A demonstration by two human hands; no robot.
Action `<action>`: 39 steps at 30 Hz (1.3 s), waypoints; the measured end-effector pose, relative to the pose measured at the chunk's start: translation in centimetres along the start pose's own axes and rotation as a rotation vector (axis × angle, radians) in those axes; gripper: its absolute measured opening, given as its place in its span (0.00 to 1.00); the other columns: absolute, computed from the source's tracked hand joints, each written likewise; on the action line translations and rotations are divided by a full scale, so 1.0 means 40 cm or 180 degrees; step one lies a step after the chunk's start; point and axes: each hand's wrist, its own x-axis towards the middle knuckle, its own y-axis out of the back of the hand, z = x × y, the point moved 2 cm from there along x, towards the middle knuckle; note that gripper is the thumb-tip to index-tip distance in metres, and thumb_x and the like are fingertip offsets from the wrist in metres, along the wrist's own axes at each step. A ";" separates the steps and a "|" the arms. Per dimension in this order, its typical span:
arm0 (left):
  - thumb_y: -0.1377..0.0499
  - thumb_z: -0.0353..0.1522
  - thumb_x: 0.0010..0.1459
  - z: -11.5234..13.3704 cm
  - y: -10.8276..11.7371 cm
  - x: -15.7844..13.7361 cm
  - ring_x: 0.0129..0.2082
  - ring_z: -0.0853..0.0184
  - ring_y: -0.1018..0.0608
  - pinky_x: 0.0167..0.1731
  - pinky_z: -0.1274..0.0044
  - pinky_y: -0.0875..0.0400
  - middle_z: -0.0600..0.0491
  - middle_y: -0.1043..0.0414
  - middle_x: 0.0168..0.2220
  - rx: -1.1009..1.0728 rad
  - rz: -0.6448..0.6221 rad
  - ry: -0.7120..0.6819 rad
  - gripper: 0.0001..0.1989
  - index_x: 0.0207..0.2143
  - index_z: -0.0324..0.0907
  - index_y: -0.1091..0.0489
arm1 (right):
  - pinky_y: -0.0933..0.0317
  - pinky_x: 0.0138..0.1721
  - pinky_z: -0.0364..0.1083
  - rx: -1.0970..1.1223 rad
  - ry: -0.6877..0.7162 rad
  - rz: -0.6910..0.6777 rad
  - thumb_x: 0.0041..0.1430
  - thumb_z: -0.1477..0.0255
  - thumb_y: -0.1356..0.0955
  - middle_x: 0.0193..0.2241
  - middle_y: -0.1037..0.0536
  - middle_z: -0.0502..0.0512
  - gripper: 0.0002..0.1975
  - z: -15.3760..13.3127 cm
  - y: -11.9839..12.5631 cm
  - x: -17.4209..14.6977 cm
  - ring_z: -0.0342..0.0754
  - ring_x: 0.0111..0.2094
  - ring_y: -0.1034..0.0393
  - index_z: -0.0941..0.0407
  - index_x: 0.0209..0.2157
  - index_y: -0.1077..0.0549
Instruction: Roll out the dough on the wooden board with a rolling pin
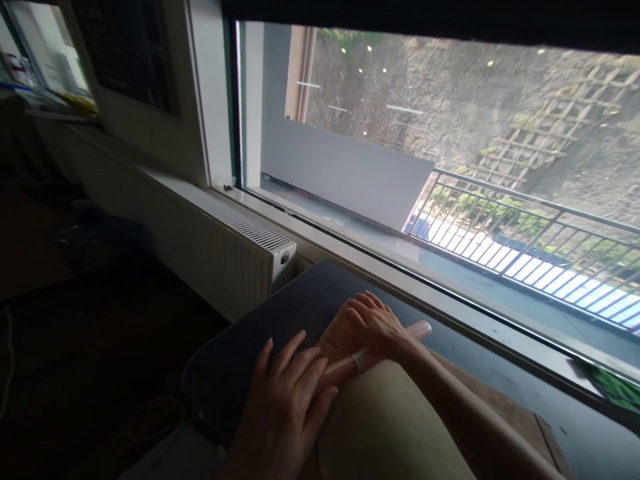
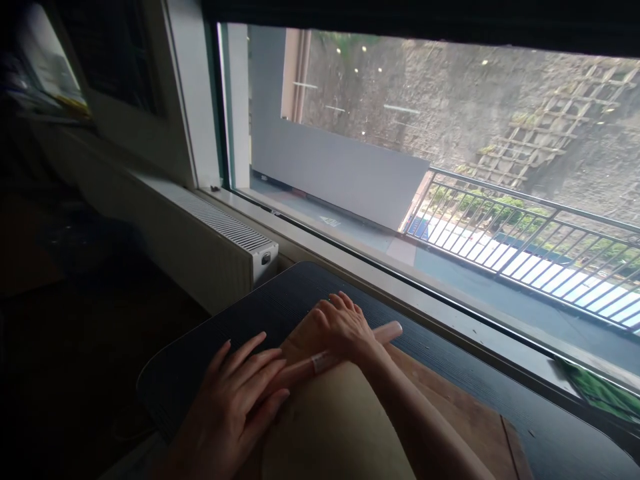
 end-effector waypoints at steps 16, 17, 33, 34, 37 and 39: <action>0.43 0.40 0.54 0.039 -0.017 -0.049 0.53 0.57 0.32 0.61 0.59 0.64 0.54 0.25 0.36 -0.0379 0.0449 -0.0612 0.16 0.44 0.46 0.30 | 0.56 0.61 0.59 -0.0133 0.0062 -0.0158 0.65 0.57 0.48 0.64 0.49 0.52 0.27 0.028 -0.009 -0.275 0.54 0.65 0.63 0.50 0.62 0.46; 0.43 0.40 0.54 0.042 -0.019 -0.051 0.52 0.57 0.31 0.61 0.58 0.64 0.54 0.25 0.36 -0.0398 0.0489 -0.0631 0.16 0.44 0.46 0.29 | 0.55 0.61 0.59 -0.0119 0.0068 -0.0180 0.65 0.56 0.48 0.64 0.49 0.52 0.27 0.028 -0.007 -0.290 0.55 0.65 0.63 0.50 0.62 0.46; 0.43 0.34 0.56 0.019 0.026 -0.021 0.49 0.58 0.30 0.59 0.54 0.55 0.53 0.26 0.36 -0.0235 0.0048 0.0024 0.14 0.46 0.46 0.31 | 0.52 0.59 0.56 0.0174 -0.0553 0.0326 0.65 0.59 0.48 0.62 0.45 0.59 0.27 0.024 -0.007 0.005 0.55 0.63 0.56 0.58 0.60 0.42; 0.42 0.35 0.56 0.024 0.027 -0.028 0.49 0.58 0.30 0.59 0.55 0.56 0.53 0.26 0.36 -0.0254 0.0087 -0.0050 0.14 0.46 0.46 0.31 | 0.52 0.59 0.58 0.0068 -0.0562 0.0275 0.65 0.57 0.49 0.63 0.46 0.58 0.29 0.031 -0.011 -0.046 0.56 0.64 0.59 0.58 0.60 0.42; 0.42 0.36 0.55 0.037 0.028 -0.040 0.51 0.59 0.31 0.61 0.58 0.61 0.53 0.26 0.37 -0.0257 0.0250 -0.0458 0.15 0.46 0.46 0.30 | 0.55 0.61 0.59 -0.0239 -0.0214 0.0339 0.65 0.57 0.49 0.63 0.45 0.51 0.27 0.064 -0.036 -0.234 0.55 0.65 0.62 0.52 0.61 0.43; 0.42 0.38 0.54 0.042 0.024 -0.037 0.52 0.59 0.31 0.62 0.60 0.63 0.54 0.25 0.37 -0.0170 0.0256 -0.0743 0.16 0.46 0.46 0.29 | 0.50 0.59 0.60 -0.0441 0.0037 0.0599 0.63 0.58 0.44 0.63 0.48 0.49 0.29 0.100 -0.062 -0.361 0.55 0.64 0.56 0.46 0.64 0.53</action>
